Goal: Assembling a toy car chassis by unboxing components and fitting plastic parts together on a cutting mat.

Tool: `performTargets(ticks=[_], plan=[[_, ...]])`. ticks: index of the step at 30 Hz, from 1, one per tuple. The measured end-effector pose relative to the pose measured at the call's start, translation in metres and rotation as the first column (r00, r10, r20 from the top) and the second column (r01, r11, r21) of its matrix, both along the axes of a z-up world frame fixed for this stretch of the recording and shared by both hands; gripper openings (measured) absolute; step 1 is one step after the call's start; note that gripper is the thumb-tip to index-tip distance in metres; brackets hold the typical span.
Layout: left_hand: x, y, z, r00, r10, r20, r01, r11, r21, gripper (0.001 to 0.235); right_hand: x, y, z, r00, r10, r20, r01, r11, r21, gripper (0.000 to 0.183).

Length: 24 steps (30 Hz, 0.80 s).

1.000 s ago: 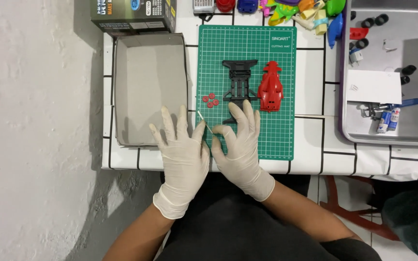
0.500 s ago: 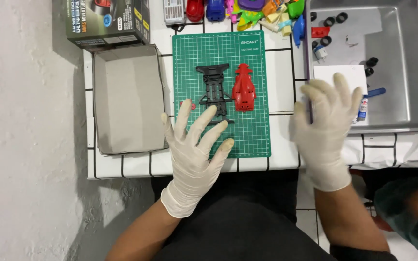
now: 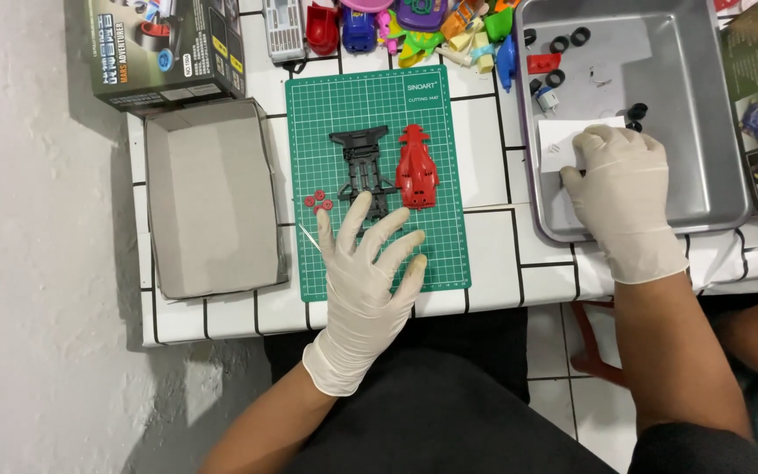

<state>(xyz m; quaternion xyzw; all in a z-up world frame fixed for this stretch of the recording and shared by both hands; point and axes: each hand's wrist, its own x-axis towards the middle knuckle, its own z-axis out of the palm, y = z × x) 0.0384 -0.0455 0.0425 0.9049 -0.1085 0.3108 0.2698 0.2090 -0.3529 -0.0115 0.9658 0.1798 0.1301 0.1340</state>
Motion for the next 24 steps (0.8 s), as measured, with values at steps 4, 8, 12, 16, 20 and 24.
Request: performTargets(ticks=[4,8,12,16,20,24], plan=[[0.003,-0.006,0.001,0.999,-0.011,-0.031,0.010,0.999,-0.031,0.021,0.003,-0.005,0.003,0.997,0.054,0.046,-0.062,0.977,0.206,0.017],[0.004,-0.008,0.000,0.997,-0.040,-0.060,0.036,0.997,-0.066,0.019,0.002,-0.003,0.017,0.995,0.035,-0.098,-0.014,0.977,0.214,0.021],[0.004,-0.009,-0.003,0.996,-0.043,-0.082,0.035,0.995,-0.090,0.018,0.004,-0.014,-0.002,0.996,0.086,-0.013,-0.082,0.982,0.172,0.017],[0.005,-0.008,-0.004,0.995,-0.047,-0.088,0.038,0.994,-0.099,0.018,0.001,-0.006,0.049,0.990,0.054,-0.128,0.003,0.912,0.410,0.018],[0.007,-0.008,-0.003,0.994,-0.049,-0.101,0.038,0.994,-0.104,0.015,0.023,-0.018,0.082,0.996,-0.034,-0.084,0.088,0.596,0.798,0.018],[0.010,-0.013,0.002,0.993,-0.060,-0.100,0.049,0.993,-0.107,0.018,0.096,-0.089,0.028,0.997,-0.074,-0.013,0.025,0.163,0.986,0.034]])
